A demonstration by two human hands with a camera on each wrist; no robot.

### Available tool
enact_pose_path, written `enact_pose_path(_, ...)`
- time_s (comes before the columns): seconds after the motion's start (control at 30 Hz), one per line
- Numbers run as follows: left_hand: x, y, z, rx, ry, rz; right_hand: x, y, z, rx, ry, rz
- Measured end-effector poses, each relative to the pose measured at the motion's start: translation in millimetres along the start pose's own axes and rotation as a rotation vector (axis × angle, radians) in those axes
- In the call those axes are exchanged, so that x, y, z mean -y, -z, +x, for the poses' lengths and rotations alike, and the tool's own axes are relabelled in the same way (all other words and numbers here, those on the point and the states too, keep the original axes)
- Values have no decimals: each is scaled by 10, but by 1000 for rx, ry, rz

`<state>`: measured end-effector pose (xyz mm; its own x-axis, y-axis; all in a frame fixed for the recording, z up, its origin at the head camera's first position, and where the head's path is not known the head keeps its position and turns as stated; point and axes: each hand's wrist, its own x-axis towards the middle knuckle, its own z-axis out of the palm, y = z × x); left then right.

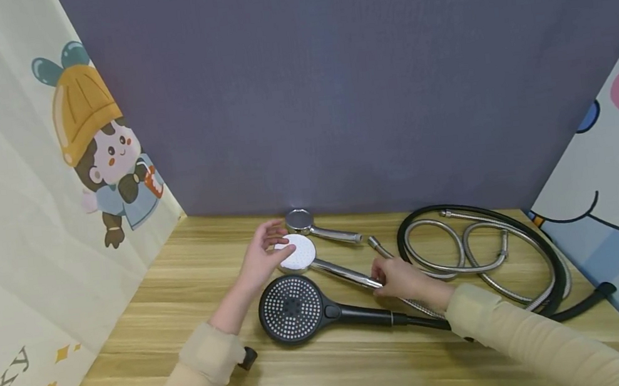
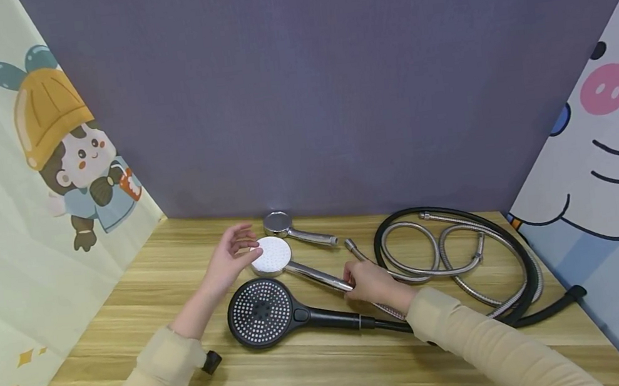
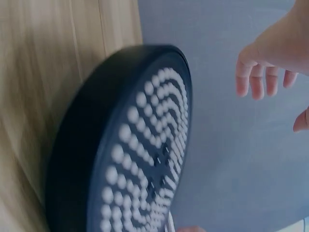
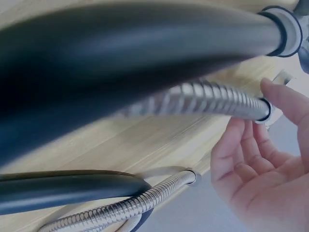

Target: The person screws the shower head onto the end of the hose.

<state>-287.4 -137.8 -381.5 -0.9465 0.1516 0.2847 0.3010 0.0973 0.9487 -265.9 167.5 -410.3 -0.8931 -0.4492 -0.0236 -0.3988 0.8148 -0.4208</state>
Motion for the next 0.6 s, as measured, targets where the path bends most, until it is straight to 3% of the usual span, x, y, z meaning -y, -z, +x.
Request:
enact_pose_path(0.23, 115, 80, 116, 32, -18, 36, -21, 27, 12, 68, 35, -19)
enact_pose_path(0.43, 192, 138, 209, 21, -5, 69, -21, 180, 78, 43, 60, -25)
enact_pose_path(0.6, 107, 163, 223, 31, 5, 68, 9, 316, 161, -12, 91, -33)
